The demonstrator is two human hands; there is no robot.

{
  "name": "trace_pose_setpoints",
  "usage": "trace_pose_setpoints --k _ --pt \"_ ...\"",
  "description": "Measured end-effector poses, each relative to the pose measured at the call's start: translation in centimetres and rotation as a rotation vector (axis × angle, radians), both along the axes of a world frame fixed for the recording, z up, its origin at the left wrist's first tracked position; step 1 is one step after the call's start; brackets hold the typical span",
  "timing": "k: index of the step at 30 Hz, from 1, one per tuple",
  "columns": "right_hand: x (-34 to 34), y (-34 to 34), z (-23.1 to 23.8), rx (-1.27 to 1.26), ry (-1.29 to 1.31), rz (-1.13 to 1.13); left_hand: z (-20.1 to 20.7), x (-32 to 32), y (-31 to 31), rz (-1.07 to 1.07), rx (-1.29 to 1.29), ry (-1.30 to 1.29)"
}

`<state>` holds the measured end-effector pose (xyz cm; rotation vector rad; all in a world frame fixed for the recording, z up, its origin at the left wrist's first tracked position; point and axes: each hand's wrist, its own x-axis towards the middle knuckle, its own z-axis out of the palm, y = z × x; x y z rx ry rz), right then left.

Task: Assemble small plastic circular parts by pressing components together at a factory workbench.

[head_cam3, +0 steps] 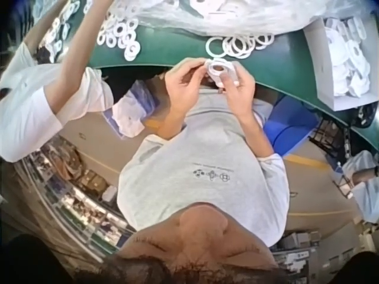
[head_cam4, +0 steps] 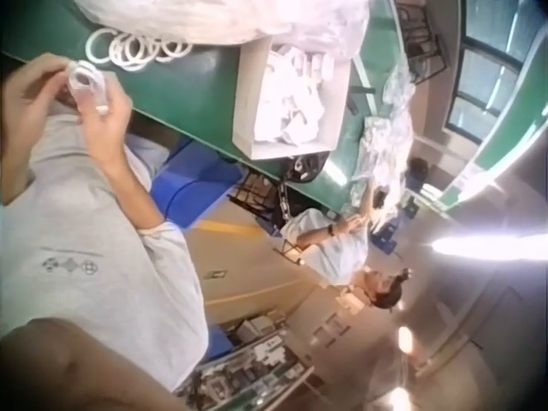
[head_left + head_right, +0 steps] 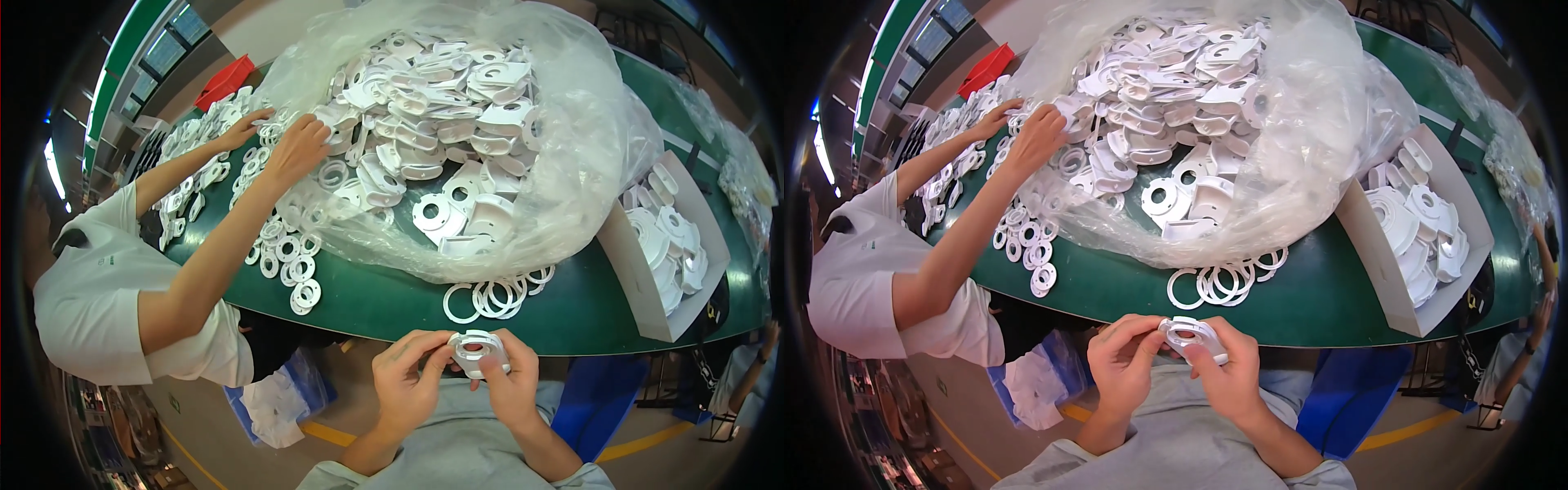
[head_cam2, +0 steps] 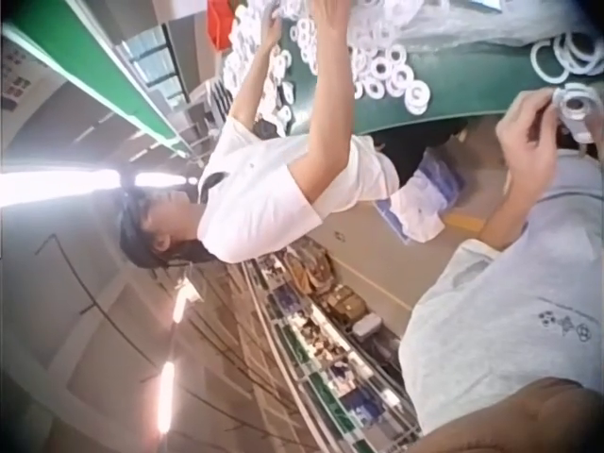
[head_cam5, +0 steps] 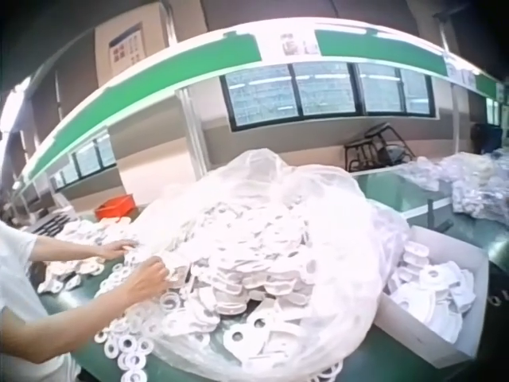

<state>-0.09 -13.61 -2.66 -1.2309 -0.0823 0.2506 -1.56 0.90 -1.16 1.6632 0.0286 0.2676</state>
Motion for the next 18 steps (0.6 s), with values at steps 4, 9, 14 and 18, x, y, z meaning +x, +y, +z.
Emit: trace_pose_setpoints --k 4,9,14,18 --pt "0.4 -0.3 0.6 -0.141 0.030 -0.010 1.0 0.6 0.4 -0.038 0.103 -0.061" --pt "1.0 -0.3 -0.2 -0.250 -0.324 -0.015 1.8 1.7 1.0 -0.219 0.140 -0.135" --pt "0.4 -0.3 -0.1 -0.308 -0.220 0.090 1.5 1.1 1.5 -0.183 0.197 -0.123" --pt "0.1 0.2 0.8 -0.357 -0.178 0.057 1.3 0.9 0.9 -0.091 0.225 -0.157"
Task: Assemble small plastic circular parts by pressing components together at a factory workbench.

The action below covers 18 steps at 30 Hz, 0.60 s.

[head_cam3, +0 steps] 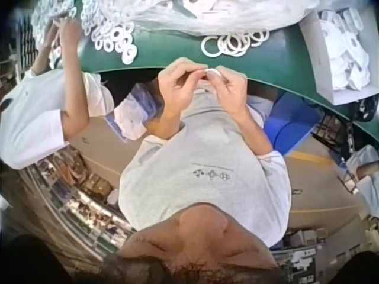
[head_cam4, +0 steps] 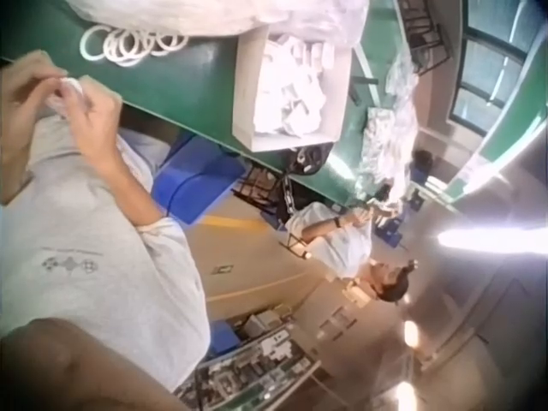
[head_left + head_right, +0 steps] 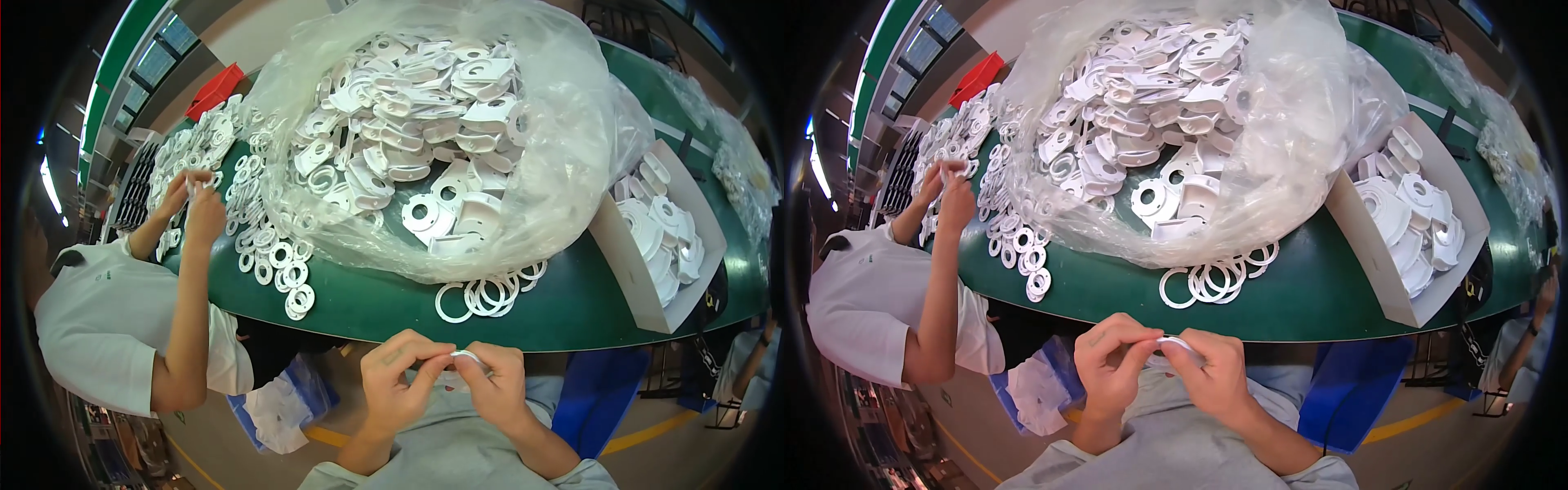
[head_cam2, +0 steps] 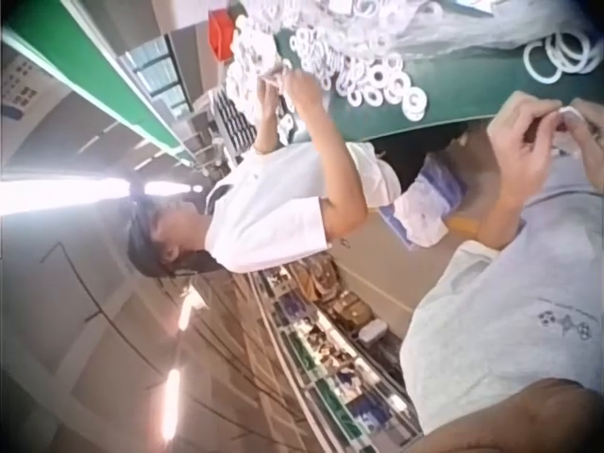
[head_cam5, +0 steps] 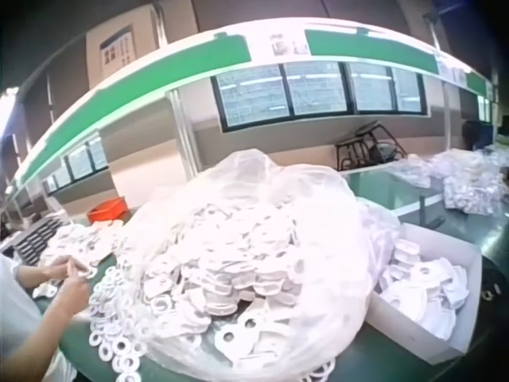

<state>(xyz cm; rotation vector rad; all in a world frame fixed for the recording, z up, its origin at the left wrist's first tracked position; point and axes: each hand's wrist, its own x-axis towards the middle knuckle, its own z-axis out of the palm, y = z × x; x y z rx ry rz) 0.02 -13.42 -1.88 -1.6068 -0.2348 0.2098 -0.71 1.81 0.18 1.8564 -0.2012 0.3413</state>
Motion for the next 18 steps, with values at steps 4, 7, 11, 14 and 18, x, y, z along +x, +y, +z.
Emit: trace_pose_setpoints --k 4,7,11,14,18 --pt "0.68 -0.43 0.45 0.161 0.271 0.059 -0.63 0.24 0.41 -0.043 -0.185 0.198" --pt "0.95 -0.79 -0.01 0.328 0.427 0.107 0.28 0.23 0.15 -0.103 -0.157 0.298" --pt "0.86 -0.76 0.33 0.439 0.470 0.113 -0.24 -0.21 0.79 -0.193 -0.412 0.427" --pt "0.71 -0.72 0.34 0.282 0.430 0.100 -0.08 -0.27 0.75 -0.193 -0.527 0.492" --pt "1.00 -0.49 0.52 0.295 0.362 0.073 -0.54 0.05 0.85 -0.209 -0.496 0.451"
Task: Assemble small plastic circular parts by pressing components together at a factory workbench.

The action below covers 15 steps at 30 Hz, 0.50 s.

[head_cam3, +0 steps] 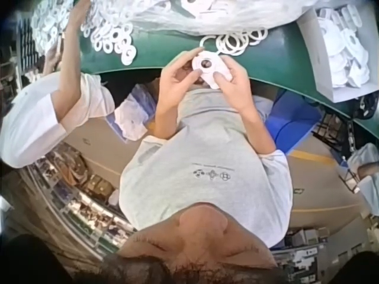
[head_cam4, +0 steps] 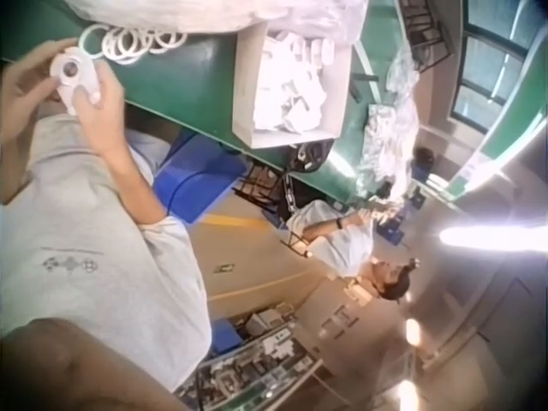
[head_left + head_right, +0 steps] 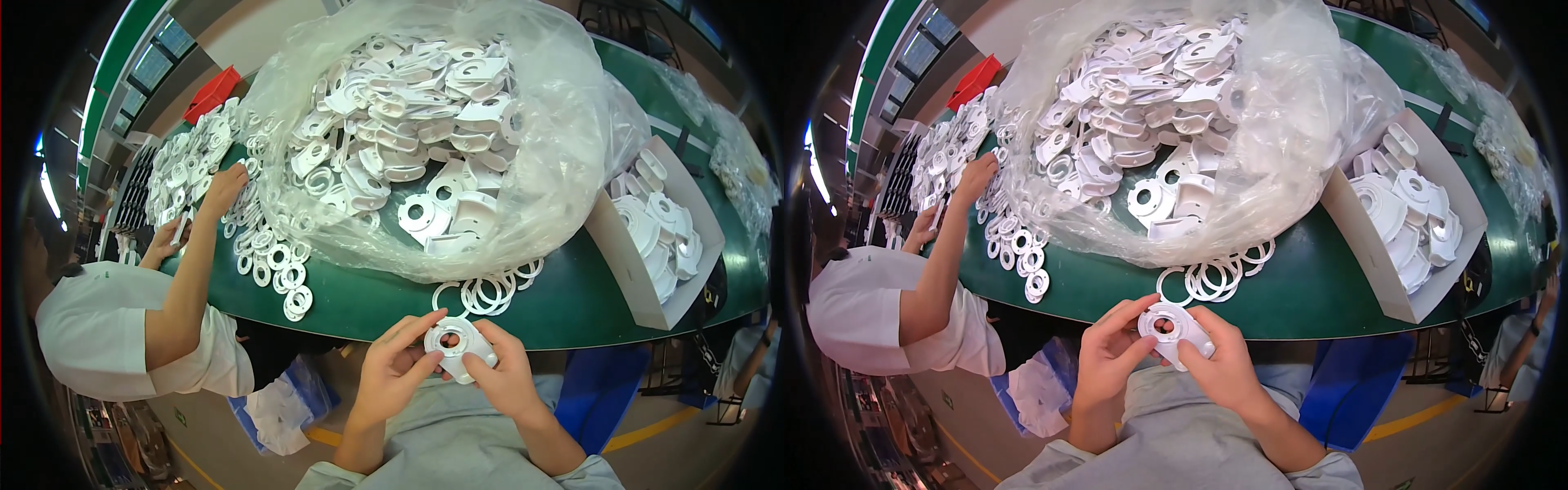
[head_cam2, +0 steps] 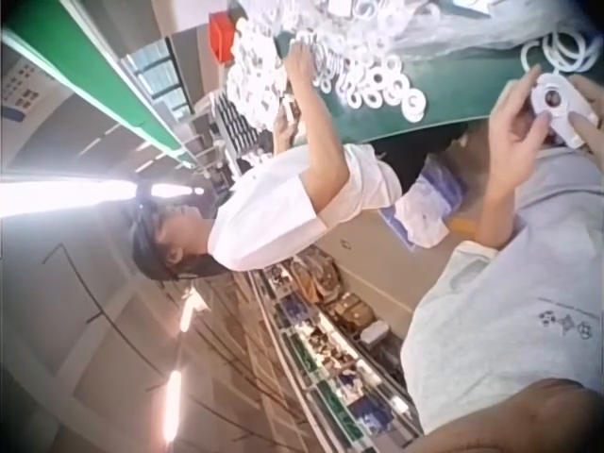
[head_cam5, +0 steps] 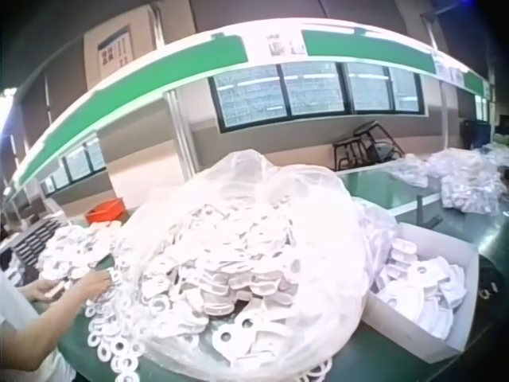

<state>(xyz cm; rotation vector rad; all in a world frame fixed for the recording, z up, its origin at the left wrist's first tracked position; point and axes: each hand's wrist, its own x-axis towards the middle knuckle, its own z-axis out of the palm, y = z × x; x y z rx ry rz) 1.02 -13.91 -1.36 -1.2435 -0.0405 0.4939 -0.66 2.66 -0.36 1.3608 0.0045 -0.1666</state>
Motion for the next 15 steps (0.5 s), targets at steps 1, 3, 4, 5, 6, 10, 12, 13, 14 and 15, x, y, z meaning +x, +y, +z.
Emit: trace_pose_setpoints --k 1,3,4,5,6,10,12,13,14,15 --pt "0.0 0.0 -0.2 0.026 -0.008 -0.013 0.1 0.1 -0.2 0.002 -0.011 0.001" --pt "0.0 -0.1 -0.3 0.051 -0.018 -0.029 0.0 0.4 -0.5 0.001 -0.023 -0.001" --pt "-0.1 -0.3 -0.3 0.001 -0.070 -0.041 -0.2 0.4 -0.6 -0.010 -0.011 -0.025" --pt "-0.2 -0.6 -0.2 -0.049 -0.124 -0.055 -0.2 0.5 -0.7 -0.022 0.002 -0.051" --pt "-0.3 -1.5 0.4 -0.121 -0.170 -0.088 0.0 0.8 -0.9 -0.010 0.071 -0.150" --pt "0.3 -7.9 4.4 -0.387 -0.407 -0.807 1.7 5.3 1.8 0.187 0.707 -0.551" --pt "2.6 -14.7 6.8 -0.636 -0.454 -0.835 1.4 9.8 2.8 0.257 0.965 -0.644" --pt "4.1 -17.2 7.5 -0.738 -0.480 -0.859 1.1 11.4 3.5 0.239 1.067 -0.691" --pt "5.6 -19.1 7.2 -0.736 -0.492 -0.858 0.7 12.2 3.9 0.250 1.066 -0.697" --pt "6.7 -20.9 7.0 -0.779 -0.511 -0.821 0.7 12.8 3.9 0.182 1.117 -0.633"
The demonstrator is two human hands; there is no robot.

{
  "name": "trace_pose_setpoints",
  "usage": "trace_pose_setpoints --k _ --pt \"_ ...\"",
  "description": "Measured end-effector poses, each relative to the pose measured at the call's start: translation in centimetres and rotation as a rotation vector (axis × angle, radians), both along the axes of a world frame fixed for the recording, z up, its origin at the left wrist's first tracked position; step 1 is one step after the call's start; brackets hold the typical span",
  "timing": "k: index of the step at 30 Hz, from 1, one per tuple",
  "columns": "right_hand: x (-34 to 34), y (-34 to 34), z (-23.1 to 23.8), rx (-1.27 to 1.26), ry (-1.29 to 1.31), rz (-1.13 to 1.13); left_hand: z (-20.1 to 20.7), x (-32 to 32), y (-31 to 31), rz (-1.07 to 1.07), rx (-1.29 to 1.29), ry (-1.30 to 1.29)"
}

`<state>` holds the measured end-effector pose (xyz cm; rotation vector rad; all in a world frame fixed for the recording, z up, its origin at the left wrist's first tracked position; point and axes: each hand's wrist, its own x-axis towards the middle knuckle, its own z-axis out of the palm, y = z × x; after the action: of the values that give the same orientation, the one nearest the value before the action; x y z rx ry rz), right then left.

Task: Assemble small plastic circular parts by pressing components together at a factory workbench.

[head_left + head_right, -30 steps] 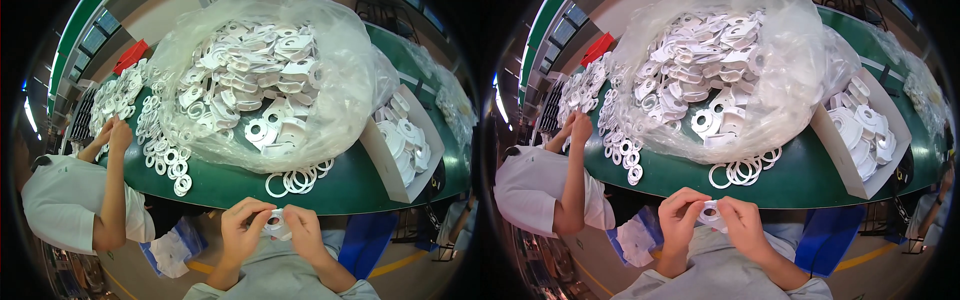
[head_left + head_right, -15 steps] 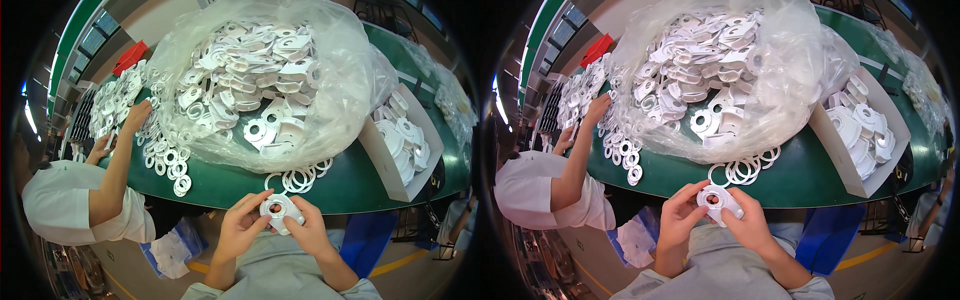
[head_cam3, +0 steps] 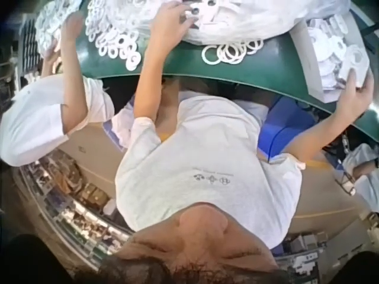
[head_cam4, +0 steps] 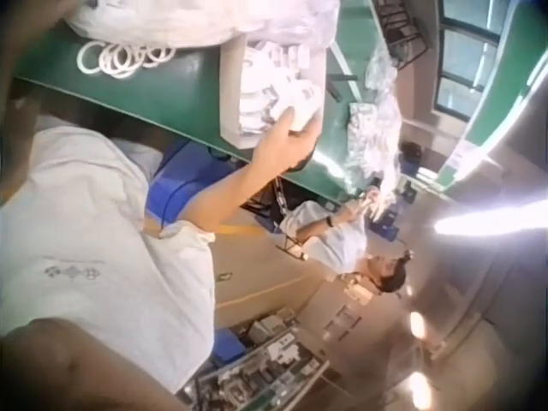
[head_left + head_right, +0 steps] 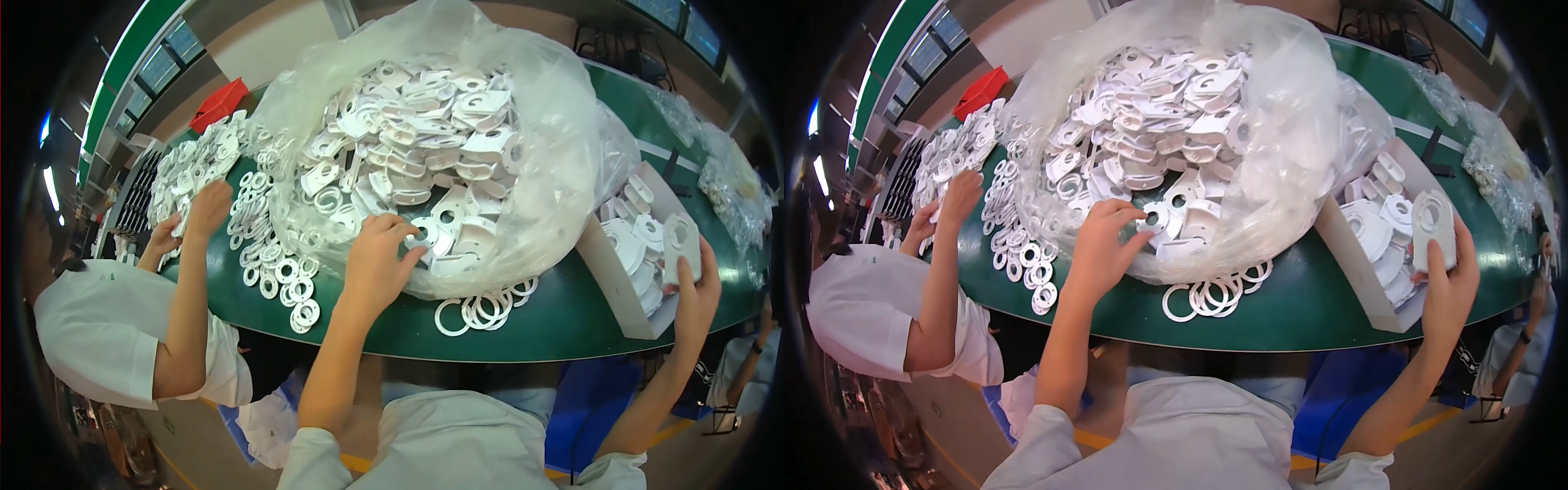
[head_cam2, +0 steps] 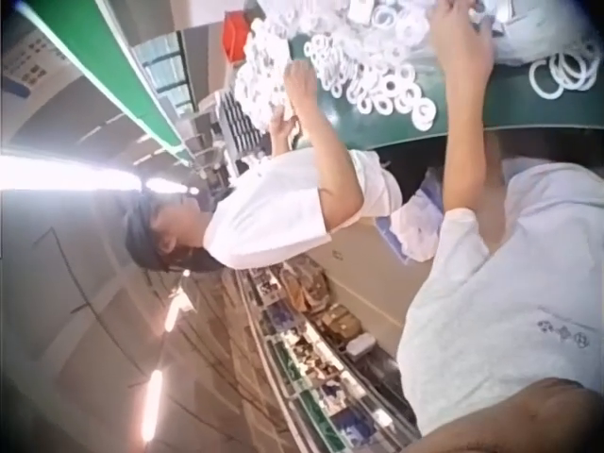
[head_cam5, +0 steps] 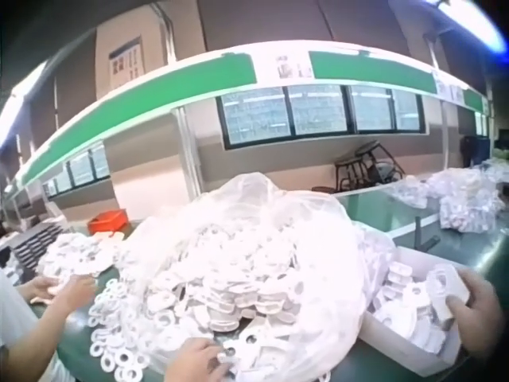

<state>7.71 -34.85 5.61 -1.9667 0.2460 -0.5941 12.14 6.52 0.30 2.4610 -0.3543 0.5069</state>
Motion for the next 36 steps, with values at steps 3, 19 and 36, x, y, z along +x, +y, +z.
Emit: trace_pose_setpoints --k 3,19,36 --pt "2.1 -1.9 -1.2 -0.034 -0.015 0.044 -1.0 1.2 -0.1 -0.007 0.051 0.140" --pt "-4.3 18.3 -2.5 0.883 0.251 0.753 2.5 -7.3 -0.7 -0.476 -0.551 -0.211" --pt "-4.6 23.1 -6.6 0.947 0.697 0.972 -4.0 -11.8 8.6 0.461 -0.021 -0.120"
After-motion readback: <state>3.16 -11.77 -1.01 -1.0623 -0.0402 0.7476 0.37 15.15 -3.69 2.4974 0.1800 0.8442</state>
